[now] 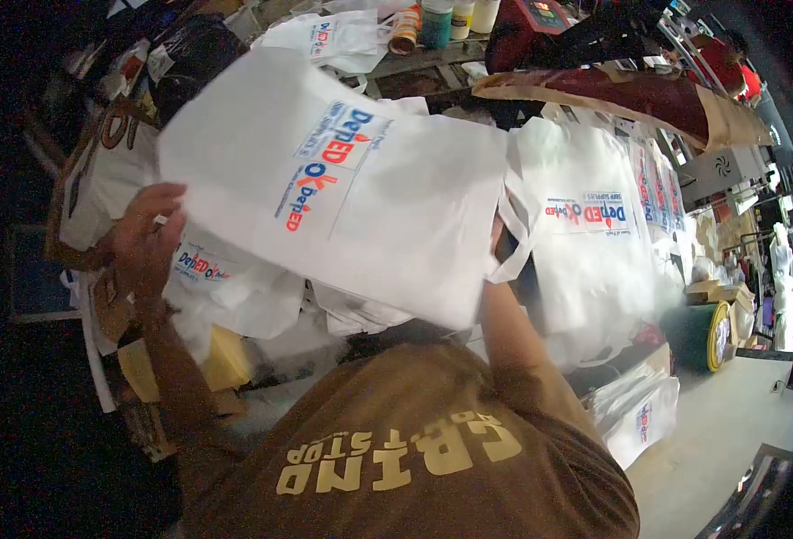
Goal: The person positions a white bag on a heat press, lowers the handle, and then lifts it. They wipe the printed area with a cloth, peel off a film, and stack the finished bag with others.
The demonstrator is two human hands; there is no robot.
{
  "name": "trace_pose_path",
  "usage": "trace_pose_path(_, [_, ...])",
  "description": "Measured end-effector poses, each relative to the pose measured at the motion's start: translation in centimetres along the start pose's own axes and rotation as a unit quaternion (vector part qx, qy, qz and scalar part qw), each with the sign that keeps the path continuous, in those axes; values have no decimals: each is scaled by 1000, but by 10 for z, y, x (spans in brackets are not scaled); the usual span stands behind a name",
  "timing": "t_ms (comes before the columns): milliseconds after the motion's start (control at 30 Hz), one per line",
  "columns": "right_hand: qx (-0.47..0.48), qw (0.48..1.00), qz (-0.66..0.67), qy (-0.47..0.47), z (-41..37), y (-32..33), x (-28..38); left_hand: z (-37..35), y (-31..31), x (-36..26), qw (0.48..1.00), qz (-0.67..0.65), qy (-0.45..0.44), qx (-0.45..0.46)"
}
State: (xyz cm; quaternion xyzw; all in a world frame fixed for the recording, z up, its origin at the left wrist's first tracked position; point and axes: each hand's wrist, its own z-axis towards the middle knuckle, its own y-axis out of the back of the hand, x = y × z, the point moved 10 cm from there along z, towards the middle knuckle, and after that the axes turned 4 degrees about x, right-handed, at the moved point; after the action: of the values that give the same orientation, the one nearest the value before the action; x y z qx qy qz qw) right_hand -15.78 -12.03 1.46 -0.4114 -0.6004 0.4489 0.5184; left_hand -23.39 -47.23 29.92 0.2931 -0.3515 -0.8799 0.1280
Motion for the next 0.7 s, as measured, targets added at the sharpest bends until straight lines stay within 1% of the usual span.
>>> trace_pose_path(33, [-11, 1000, -4, 8, -4, 1, 0, -8, -20, 49, 994, -84, 73, -18])
trace_pose_path(100, [-31, 999, -2, 29, -15, 7, 1, -21, -72, 131, 972, -163, 167, 6])
trace_pose_path(133, [-31, 998, 22, 43, -19, 12, 2, -28, -99, 157, 965, -190, 179, 10])
trace_pose_path(167, [80, 971, 225, -18, -29, 14, -8, -35, -125, 181, 957, -217, 191, 14])
trace_pose_path(233, [12, 986, 164, -35, -35, 63, -9, -39, -177, 217, 952, -231, 197, 36])
trace_pose_path(267, [123, 983, 77, -110, -47, 7, -25, -36, -197, 221, 951, -235, 199, 42])
trace_pose_path(300, [120, 984, 78, -109, -50, 9, -25, -33, -215, 217, 949, -239, 201, 48])
trace_pose_path(333, [14, 990, 17, -139, -54, 35, -30, -28, -225, 204, 948, -241, 202, 50])
trace_pose_path(367, [-93, 981, -45, -167, -63, 62, -34, -14, -218, 177, 983, -125, 135, 16])
trace_pose_path(400, [-203, 956, -180, -108, -70, 88, -20, -3, -213, 148, 998, -7, 63, -17])
trace_pose_path(433, [-205, 956, -178, -108, -75, 94, -19, -1, -217, 131, 998, -8, 63, -15])
trace_pose_path(500, [-139, 930, -315, -128, -78, 94, -17, -10, -208, 112, 981, 157, 113, -35])
trace_pose_path(533, [-159, 929, -321, -97, -81, 82, -17, -21, -227, 135, 983, 100, 147, 44])
trace_pose_path(567, [-160, 930, -317, -94, -88, 81, -18, -36, -236, 141, 983, 101, 144, 48])
trace_pose_path(633, [-171, 910, -367, -83, -108, 86, -6, -77, -245, 155, 953, 32, 292, 71])
trace_pose_path(667, [-182, 917, -347, -80, -118, 108, -4, -86, -248, 148, 953, 30, 292, 76])
trace_pose_path(700, [-185, 917, -345, -81, -120, 105, -7, -97, -257, 146, 940, -43, 325, 95])
